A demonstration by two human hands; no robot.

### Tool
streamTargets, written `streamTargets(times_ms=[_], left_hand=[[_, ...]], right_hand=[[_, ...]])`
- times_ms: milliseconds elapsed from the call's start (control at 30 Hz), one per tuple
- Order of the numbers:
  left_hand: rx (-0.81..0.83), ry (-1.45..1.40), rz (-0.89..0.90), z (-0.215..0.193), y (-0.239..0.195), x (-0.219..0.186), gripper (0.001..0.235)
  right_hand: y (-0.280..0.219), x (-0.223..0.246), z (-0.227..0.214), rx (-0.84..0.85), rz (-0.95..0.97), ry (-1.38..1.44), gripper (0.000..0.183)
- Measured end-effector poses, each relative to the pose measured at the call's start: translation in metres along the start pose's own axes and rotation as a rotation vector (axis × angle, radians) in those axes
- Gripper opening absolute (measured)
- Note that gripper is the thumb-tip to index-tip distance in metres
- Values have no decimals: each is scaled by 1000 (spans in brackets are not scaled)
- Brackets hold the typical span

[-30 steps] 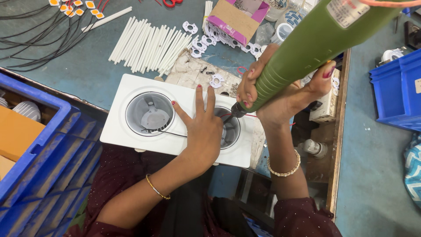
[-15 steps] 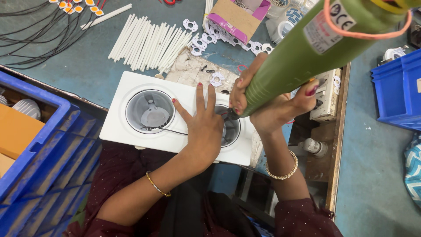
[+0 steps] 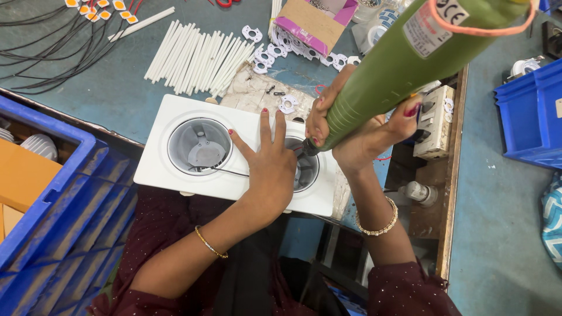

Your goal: The person assembles a dual recessed light fixture by securing internal components with a green pneumatic screwdriver, then installs LED modules into each housing and connects the wiring. The person handles the fixture, LED modules, and wires throughout the process.

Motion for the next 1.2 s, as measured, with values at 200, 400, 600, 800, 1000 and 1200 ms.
streamTargets(times_ms=[200, 400, 600, 800, 1000, 1200], left_hand=[[-17, -10, 22, -2, 0, 0, 20], [-51, 1, 38, 3, -1, 2, 21], [15, 16, 27, -3, 0, 0, 13], [99, 110, 46, -7, 4, -1, 3], [189, -42, 83, -20, 11, 8, 33], [98, -280, 182, -53, 36, 15, 24]], right_hand=[[4, -3, 3, -43, -53, -100, 100], [0, -4, 7, 3, -46, -1, 98], [12, 13, 3, -14, -96, -41, 97], [-4, 75, -55, -18, -174, 162, 106], [-58, 107, -111, 35, -127, 208, 113], [-118, 84, -127, -413, -98, 73, 97]])
Point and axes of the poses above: each hand's wrist, its own y-axis towards the middle knuckle, its own z-axis out of the palm, x = y × z, the point moved 3 cm from there along y, towards the middle knuckle, and after that the axes turned 8 degrees about -z, right-handed, at the moved point
